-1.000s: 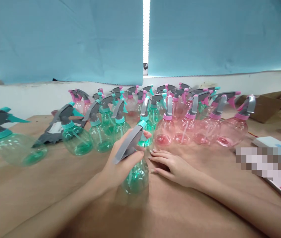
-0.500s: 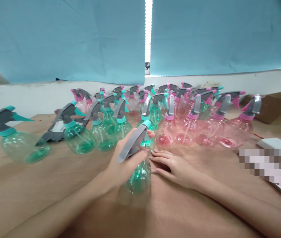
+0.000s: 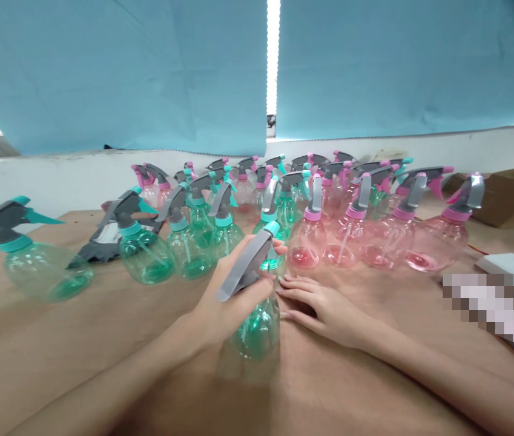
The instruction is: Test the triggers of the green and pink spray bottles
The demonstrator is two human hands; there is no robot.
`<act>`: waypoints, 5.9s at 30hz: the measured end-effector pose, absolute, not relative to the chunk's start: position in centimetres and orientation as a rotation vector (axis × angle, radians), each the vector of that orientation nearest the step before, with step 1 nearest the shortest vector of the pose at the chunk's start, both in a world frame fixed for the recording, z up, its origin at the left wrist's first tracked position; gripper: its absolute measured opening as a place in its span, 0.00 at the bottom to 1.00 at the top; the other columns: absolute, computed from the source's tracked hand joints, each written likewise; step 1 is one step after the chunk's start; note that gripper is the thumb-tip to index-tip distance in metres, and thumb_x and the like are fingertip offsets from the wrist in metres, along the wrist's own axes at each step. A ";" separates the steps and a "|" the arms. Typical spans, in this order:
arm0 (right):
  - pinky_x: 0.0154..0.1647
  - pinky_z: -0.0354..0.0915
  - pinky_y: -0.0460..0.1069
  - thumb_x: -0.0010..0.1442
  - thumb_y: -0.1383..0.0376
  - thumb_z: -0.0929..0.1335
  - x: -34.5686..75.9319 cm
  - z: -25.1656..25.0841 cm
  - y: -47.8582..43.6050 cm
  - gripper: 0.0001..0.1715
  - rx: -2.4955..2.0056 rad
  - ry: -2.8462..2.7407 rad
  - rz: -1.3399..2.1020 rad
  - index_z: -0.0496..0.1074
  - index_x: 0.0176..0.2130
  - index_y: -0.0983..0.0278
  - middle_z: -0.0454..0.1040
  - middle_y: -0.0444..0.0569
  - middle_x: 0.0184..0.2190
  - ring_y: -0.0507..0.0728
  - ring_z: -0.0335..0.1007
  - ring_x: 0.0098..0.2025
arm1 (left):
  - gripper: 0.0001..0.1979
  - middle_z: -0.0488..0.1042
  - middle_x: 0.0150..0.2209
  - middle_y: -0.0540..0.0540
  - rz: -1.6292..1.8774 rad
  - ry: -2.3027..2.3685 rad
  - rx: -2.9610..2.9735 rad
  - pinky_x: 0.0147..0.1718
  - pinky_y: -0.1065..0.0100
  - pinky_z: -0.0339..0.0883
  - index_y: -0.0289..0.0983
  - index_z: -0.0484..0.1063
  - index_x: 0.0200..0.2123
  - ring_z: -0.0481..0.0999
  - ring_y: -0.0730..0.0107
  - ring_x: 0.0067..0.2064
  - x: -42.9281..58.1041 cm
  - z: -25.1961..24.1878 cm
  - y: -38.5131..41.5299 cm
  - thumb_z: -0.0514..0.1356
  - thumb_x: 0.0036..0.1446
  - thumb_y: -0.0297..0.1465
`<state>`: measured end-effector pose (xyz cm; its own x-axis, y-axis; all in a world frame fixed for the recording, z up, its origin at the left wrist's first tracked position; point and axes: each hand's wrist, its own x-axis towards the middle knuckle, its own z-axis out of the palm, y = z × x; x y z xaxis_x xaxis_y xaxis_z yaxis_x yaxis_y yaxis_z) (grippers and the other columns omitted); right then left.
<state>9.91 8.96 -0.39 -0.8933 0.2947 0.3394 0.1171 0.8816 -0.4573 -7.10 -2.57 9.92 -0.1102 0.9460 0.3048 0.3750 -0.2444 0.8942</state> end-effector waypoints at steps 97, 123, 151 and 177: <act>0.60 0.64 0.60 0.68 0.59 0.63 10.0 -1.1 9.8 0.19 -0.276 -2.631 0.656 0.72 0.55 0.60 0.72 0.53 0.56 0.61 0.65 0.60 | 0.09 0.71 0.36 0.49 1.411 1.617 1.544 0.36 0.65 0.68 0.40 0.68 0.37 0.74 0.63 0.39 -8.1 8.6 -3.3 0.60 0.58 0.38; 0.59 0.64 0.60 0.67 0.62 0.63 9.9 -1.1 9.7 0.19 -0.294 -2.640 0.624 0.71 0.55 0.62 0.73 0.53 0.56 0.62 0.65 0.60 | 0.27 0.70 0.57 0.42 1.315 1.600 1.736 0.32 0.69 0.74 0.42 0.60 0.57 0.78 0.66 0.41 -7.0 9.8 -3.3 0.60 0.52 0.28; 0.59 0.65 0.60 0.68 0.61 0.62 9.8 -1.2 9.5 0.19 -0.295 -2.634 0.608 0.72 0.54 0.63 0.73 0.54 0.56 0.62 0.66 0.60 | 0.29 0.71 0.57 0.44 1.320 1.513 1.724 0.35 0.66 0.68 0.42 0.58 0.58 0.72 0.74 0.32 -7.5 8.6 -3.0 0.56 0.51 0.26; 0.59 0.65 0.60 0.67 0.61 0.63 9.8 -1.3 9.6 0.19 -0.271 -2.624 0.618 0.72 0.54 0.62 0.73 0.54 0.56 0.62 0.66 0.59 | 0.08 0.71 0.32 0.50 1.383 1.616 1.783 0.28 0.67 0.63 0.40 0.67 0.37 0.69 0.70 0.28 -7.3 9.0 -3.6 0.58 0.50 0.29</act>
<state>9.82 9.59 -1.27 -0.8887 0.2808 0.3624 0.0895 0.8815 -0.4636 -7.27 -3.60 9.02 -0.1359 0.9017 0.4106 0.5445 -0.2783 0.7913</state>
